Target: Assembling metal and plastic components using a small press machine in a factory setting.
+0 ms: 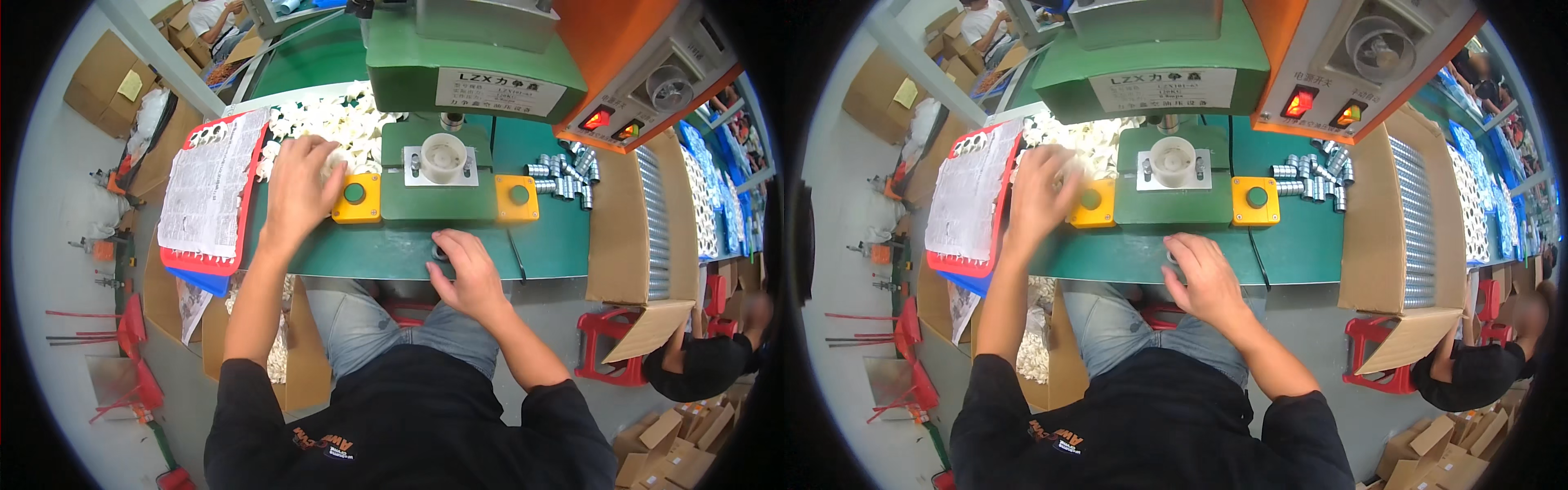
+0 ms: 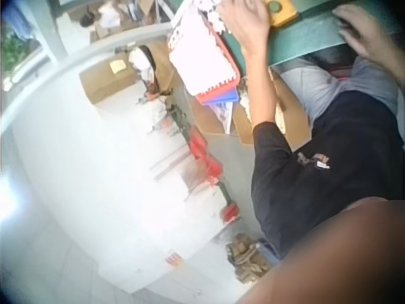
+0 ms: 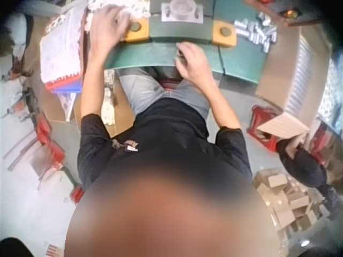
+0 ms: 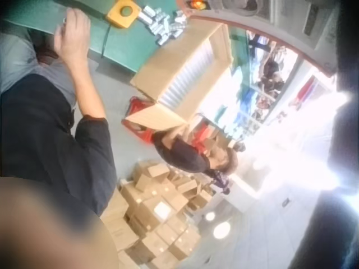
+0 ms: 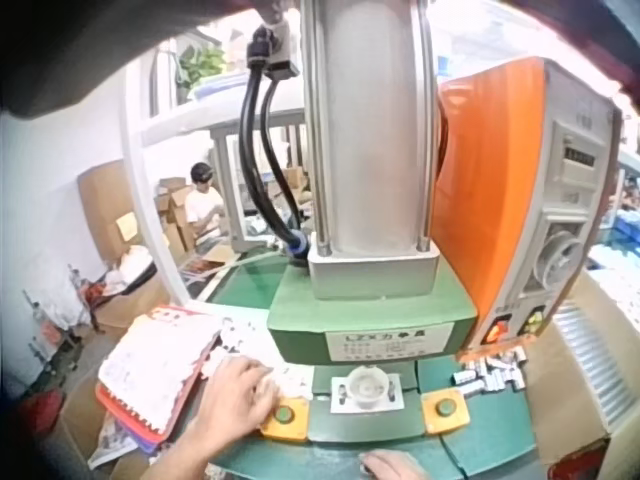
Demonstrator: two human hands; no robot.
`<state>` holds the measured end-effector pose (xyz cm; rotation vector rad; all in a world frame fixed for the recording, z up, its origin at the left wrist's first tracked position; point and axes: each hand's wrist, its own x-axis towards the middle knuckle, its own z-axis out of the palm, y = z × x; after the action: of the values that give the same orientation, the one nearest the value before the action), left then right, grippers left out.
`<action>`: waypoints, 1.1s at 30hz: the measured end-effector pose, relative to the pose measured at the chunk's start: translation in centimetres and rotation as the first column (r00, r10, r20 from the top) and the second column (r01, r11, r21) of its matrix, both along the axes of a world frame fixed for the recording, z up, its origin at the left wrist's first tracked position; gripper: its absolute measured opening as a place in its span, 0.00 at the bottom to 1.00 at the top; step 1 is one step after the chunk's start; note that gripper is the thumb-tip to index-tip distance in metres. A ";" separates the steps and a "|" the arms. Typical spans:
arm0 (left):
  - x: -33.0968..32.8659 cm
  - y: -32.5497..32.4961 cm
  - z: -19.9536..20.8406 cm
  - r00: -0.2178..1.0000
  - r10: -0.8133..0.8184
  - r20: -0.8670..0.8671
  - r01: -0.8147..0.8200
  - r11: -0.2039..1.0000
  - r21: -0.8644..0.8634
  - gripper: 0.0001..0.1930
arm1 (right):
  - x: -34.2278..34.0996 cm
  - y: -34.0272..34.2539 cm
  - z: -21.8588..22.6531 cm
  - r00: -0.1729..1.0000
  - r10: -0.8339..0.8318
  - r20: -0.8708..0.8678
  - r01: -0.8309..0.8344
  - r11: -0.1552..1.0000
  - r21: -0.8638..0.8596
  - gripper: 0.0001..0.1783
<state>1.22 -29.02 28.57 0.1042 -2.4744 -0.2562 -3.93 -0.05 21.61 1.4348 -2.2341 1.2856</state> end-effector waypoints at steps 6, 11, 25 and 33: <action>-1.3 -2.2 -0.1 0.956 0.127 0.263 -0.145 0.988 0.047 0.17 | -0.5 2.3 -0.3 0.999 -0.050 -0.005 0.049 0.991 -0.123 0.32; -0.9 -1.8 0.0 0.973 0.120 0.196 -0.164 0.960 0.227 0.16 | -3.2 5.4 1.0 0.953 -0.297 -0.061 0.265 0.914 -0.309 0.30; -7.4 6.3 2.0 0.953 -0.282 -0.112 0.236 0.455 0.858 0.11 | -5.1 5.9 1.4 0.899 -0.432 0.078 0.437 0.865 -0.245 0.26; -9.5 6.7 2.6 0.953 -0.270 0.136 0.062 0.613 0.788 0.13 | -5.3 7.7 1.6 0.868 -0.490 0.083 0.497 0.847 -0.189 0.23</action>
<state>-8.26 -22.29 31.13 0.2790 -2.4164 -1.4883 -9.23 7.61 23.20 0.6977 -2.2044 1.3051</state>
